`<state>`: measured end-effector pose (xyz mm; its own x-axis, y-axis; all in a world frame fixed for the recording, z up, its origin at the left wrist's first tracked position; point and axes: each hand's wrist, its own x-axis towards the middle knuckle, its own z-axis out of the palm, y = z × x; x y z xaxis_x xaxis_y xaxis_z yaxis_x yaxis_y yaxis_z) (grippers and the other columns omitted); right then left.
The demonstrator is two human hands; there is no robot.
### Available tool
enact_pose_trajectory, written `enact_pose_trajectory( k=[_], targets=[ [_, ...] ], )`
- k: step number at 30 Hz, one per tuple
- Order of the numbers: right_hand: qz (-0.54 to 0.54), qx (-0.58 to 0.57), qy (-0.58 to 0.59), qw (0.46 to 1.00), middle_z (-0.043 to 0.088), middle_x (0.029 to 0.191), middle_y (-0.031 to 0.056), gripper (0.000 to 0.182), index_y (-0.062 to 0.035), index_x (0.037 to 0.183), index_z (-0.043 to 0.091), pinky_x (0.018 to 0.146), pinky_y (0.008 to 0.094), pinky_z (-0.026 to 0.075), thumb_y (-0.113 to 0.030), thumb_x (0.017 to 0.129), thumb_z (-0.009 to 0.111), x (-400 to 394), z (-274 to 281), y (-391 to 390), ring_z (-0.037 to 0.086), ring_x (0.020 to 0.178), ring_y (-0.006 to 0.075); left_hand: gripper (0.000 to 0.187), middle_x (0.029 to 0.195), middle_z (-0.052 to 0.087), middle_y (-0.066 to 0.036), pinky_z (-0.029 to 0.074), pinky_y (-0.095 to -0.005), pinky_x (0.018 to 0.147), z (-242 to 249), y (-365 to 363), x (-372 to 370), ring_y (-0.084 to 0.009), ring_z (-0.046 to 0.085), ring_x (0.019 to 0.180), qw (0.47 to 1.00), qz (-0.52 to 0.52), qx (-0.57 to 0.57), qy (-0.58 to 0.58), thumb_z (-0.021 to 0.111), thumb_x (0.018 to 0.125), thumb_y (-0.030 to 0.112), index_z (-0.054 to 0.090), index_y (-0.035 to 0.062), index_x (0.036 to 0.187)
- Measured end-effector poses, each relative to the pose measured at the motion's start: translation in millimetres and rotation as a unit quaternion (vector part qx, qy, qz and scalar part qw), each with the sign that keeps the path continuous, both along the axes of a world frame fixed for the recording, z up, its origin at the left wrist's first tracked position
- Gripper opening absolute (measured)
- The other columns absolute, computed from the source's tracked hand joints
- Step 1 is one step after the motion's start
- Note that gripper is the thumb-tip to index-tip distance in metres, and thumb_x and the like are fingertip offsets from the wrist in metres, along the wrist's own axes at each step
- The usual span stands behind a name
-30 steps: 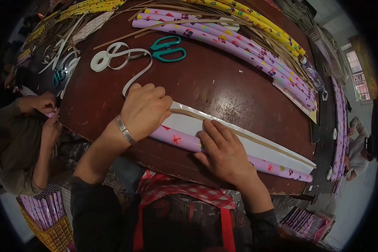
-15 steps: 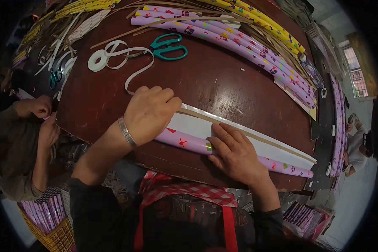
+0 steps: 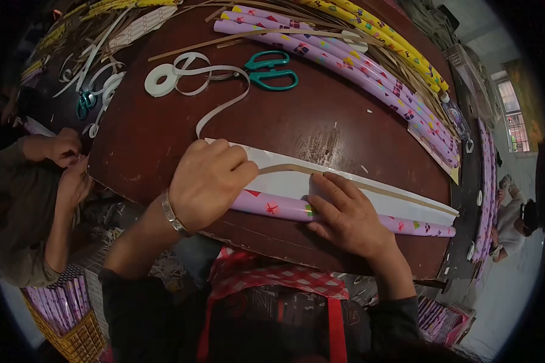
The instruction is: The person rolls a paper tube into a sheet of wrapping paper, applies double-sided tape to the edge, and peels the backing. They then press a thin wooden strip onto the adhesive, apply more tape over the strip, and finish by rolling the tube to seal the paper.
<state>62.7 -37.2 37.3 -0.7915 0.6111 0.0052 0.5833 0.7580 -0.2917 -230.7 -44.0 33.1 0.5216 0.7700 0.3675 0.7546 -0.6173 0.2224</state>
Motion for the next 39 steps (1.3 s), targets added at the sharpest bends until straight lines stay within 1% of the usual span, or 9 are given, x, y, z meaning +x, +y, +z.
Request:
enact_pose_trajectory(
  k=[7,14,17,19,23,25,28,32,39],
  targets=[
    [0.001,-0.022,-0.032,0.999,0.051,0.140,0.0206,0.039,-0.0070,0.106,0.068,0.104,0.0472,0.044,-0.033,0.078,0.077,-0.1,8.5,-3.1,0.049,0.127,0.0384,0.009,0.080,0.056,0.001,0.041,-0.0341,0.069,-6.1,-9.9,-4.1,-0.0178,0.057,0.079,0.995,-0.063,-0.079,-0.021,0.064,0.077,0.011,0.064,0.0141,0.086],
    [0.003,-0.004,-0.032,0.999,0.051,0.140,0.0209,0.038,-0.0054,0.102,0.069,0.104,0.0470,0.044,-0.034,0.078,0.077,1.1,4.8,-3.2,0.050,0.126,0.0377,0.011,0.077,0.059,0.000,0.044,-0.0356,0.067,-6.4,-4.6,-7.4,-0.0185,0.060,0.074,0.992,-0.048,-0.075,-0.086,0.073,0.079,0.016,0.062,0.0132,0.080],
    [0.003,-0.004,-0.029,1.000,0.051,0.139,0.0210,0.038,-0.0054,0.102,0.069,0.103,0.0468,0.044,-0.034,0.078,0.077,0.3,5.1,-2.9,0.050,0.126,0.0378,0.018,0.071,0.059,-0.002,0.045,-0.0365,0.062,-5.1,-0.8,-5.7,-0.0203,0.062,0.068,0.995,0.031,-0.070,-0.066,0.076,0.080,0.020,0.060,0.0126,0.079],
    [0.002,-0.009,-0.029,1.000,0.051,0.139,0.0211,0.038,-0.0051,0.101,0.068,0.103,0.0469,0.044,-0.034,0.078,0.077,-0.4,5.9,-2.9,0.050,0.125,0.0377,0.013,0.072,0.065,-0.007,0.043,-0.0376,0.058,-0.5,2.7,-2.5,-0.0252,0.064,0.066,0.981,0.103,-0.164,-0.027,0.076,0.082,0.014,0.064,0.0089,0.086],
    [-0.001,-0.005,-0.023,1.000,0.051,0.139,0.0214,0.038,-0.0047,0.101,0.068,0.103,0.0472,0.045,-0.034,0.079,0.077,0.2,4.9,-3.5,0.050,0.125,0.0379,0.015,0.072,0.065,-0.006,0.043,-0.0387,0.059,-7.4,5.5,-2.2,-0.0259,0.064,0.067,0.981,0.112,-0.161,-0.009,0.075,0.081,0.015,0.063,0.0089,0.087],
    [-0.001,-0.005,-0.024,1.000,0.051,0.139,0.0216,0.038,-0.0049,0.100,0.067,0.103,0.0476,0.045,-0.035,0.079,0.077,0.3,4.5,-3.7,0.050,0.125,0.0380,0.014,0.072,0.063,-0.005,0.043,-0.0399,0.060,-8.3,6.0,-4.2,-0.0266,0.062,0.067,0.989,0.116,-0.094,-0.002,0.075,0.081,0.016,0.063,0.0094,0.084],
    [0.004,-0.002,-0.017,1.000,0.051,0.139,0.0218,0.037,-0.0051,0.100,0.066,0.103,0.0478,0.045,-0.035,0.080,0.076,1.3,3.8,-3.6,0.050,0.125,0.0383,0.013,0.072,0.060,-0.005,0.042,-0.0409,0.060,-8.9,6.7,-7.2,-0.0273,0.061,0.067,0.989,0.121,-0.078,-0.018,0.074,0.081,0.017,0.064,0.0094,0.081],
    [0.007,0.001,-0.011,1.000,0.051,0.139,0.0221,0.038,-0.0051,0.100,0.066,0.103,0.0480,0.045,-0.035,0.080,0.076,1.5,3.0,-3.1,0.051,0.125,0.0384,0.012,0.073,0.059,-0.004,0.043,-0.0395,0.060,-9.7,11.2,-12.9,-0.0245,0.062,0.068,0.987,0.129,-0.090,-0.017,0.073,0.081,0.019,0.064,0.0117,0.077],
    [0.007,0.002,-0.002,1.000,0.050,0.140,0.0226,0.039,-0.0050,0.101,0.066,0.102,0.0478,0.045,-0.036,0.081,0.076,2.4,1.6,-3.0,0.051,0.125,0.0385,0.013,0.071,0.058,-0.006,0.044,-0.0417,0.060,-5.8,14.4,-28.7,-0.0275,0.062,0.068,0.978,0.162,-0.127,-0.046,0.071,0.081,0.018,0.065,0.0088,0.075]
  ],
)
